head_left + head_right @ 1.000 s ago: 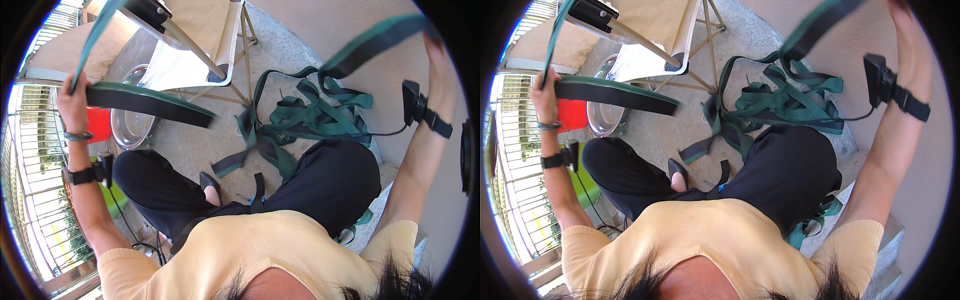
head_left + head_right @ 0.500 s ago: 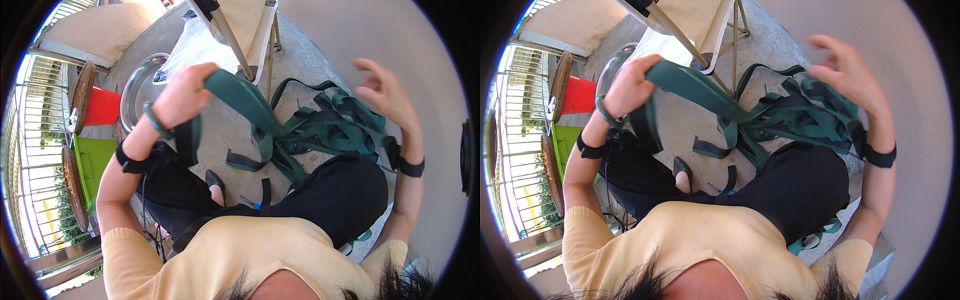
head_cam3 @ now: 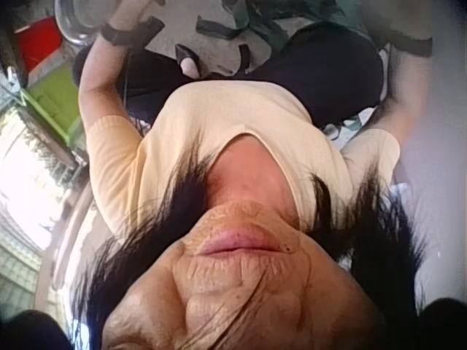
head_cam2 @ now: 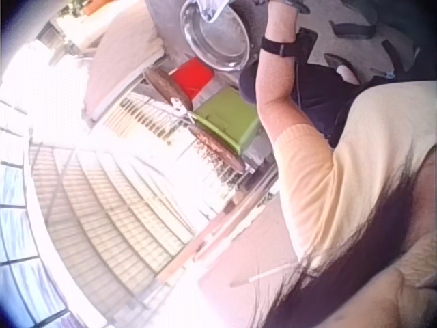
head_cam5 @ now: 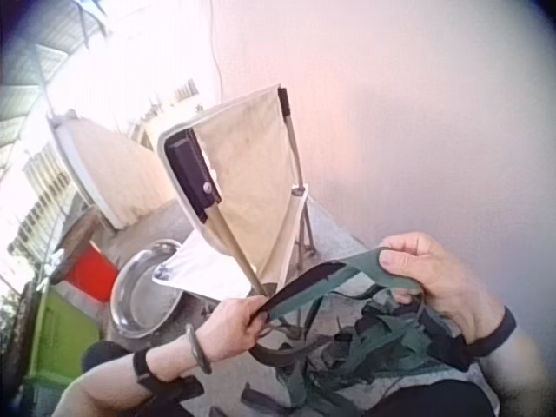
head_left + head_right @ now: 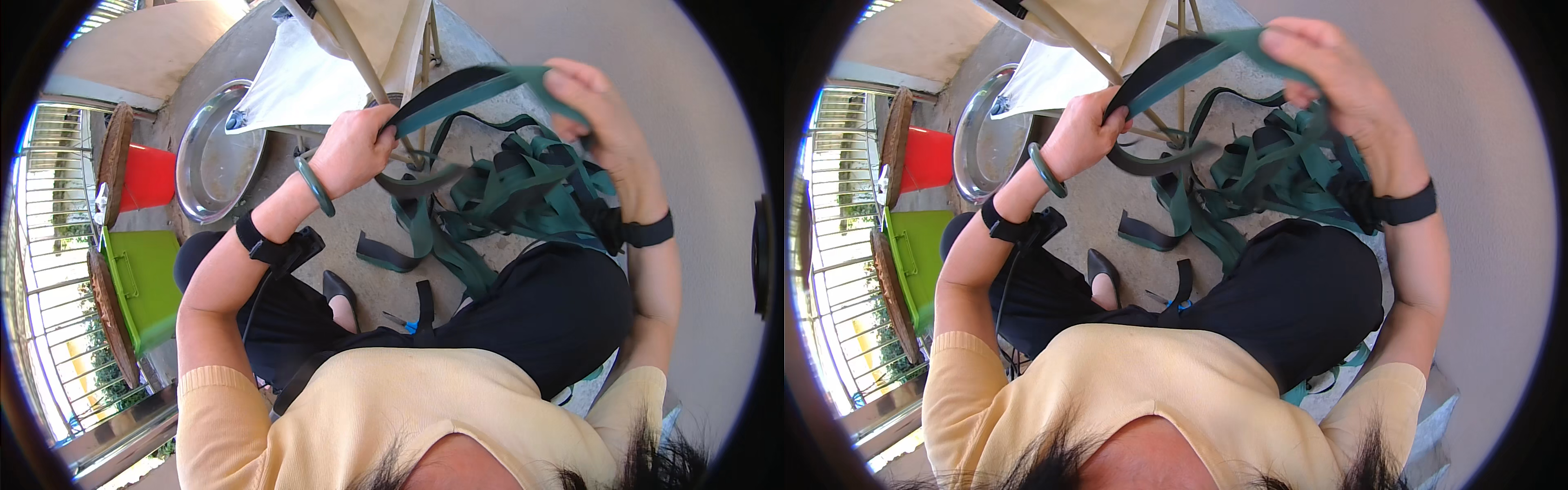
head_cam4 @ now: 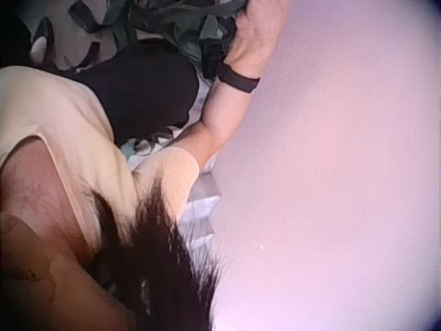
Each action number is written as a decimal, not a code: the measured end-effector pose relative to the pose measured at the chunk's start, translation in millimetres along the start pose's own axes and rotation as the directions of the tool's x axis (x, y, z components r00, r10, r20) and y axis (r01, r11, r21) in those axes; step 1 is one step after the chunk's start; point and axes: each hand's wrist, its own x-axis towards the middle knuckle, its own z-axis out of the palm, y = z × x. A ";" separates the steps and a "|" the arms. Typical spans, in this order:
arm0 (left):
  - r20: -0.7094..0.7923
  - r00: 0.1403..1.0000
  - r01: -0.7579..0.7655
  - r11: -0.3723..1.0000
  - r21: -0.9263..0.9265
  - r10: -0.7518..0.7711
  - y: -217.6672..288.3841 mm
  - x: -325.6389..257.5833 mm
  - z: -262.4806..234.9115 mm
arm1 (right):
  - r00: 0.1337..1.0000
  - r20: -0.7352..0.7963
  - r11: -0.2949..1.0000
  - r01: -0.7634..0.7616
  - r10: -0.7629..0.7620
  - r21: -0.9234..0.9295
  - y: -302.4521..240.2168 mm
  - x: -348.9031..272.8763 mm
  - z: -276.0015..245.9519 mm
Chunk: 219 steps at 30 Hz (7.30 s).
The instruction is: The person untangles and straightens multiple green fabric webbing straps on their lap, aligns a strap end with the corner frame of a white folding chair, and uses thread and a needle to sew and secure the strap directly onto the fabric edge.
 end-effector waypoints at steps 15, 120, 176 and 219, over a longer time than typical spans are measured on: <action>0.425 0.834 0.548 0.620 -0.562 -0.351 -54.8 -21.0 27.3 | 0.957 -0.273 0.990 -0.069 0.101 0.123 51.1 -12.3 -100.4; 0.359 0.834 0.551 0.644 -0.530 -0.419 -66.0 -35.4 64.9 | 0.934 0.354 0.973 0.036 0.049 -0.230 182.4 15.1 61.6; -0.088 0.888 0.162 0.485 -0.859 -0.451 -148.2 28.8 68.6 | 0.971 0.089 0.969 -0.208 0.220 -0.131 135.0 149.3 86.4; -0.503 0.651 0.052 0.694 -0.718 -0.569 -89.8 -28.9 102.7 | 0.754 0.553 0.814 -0.540 0.355 0.213 161.0 83.0 -14.5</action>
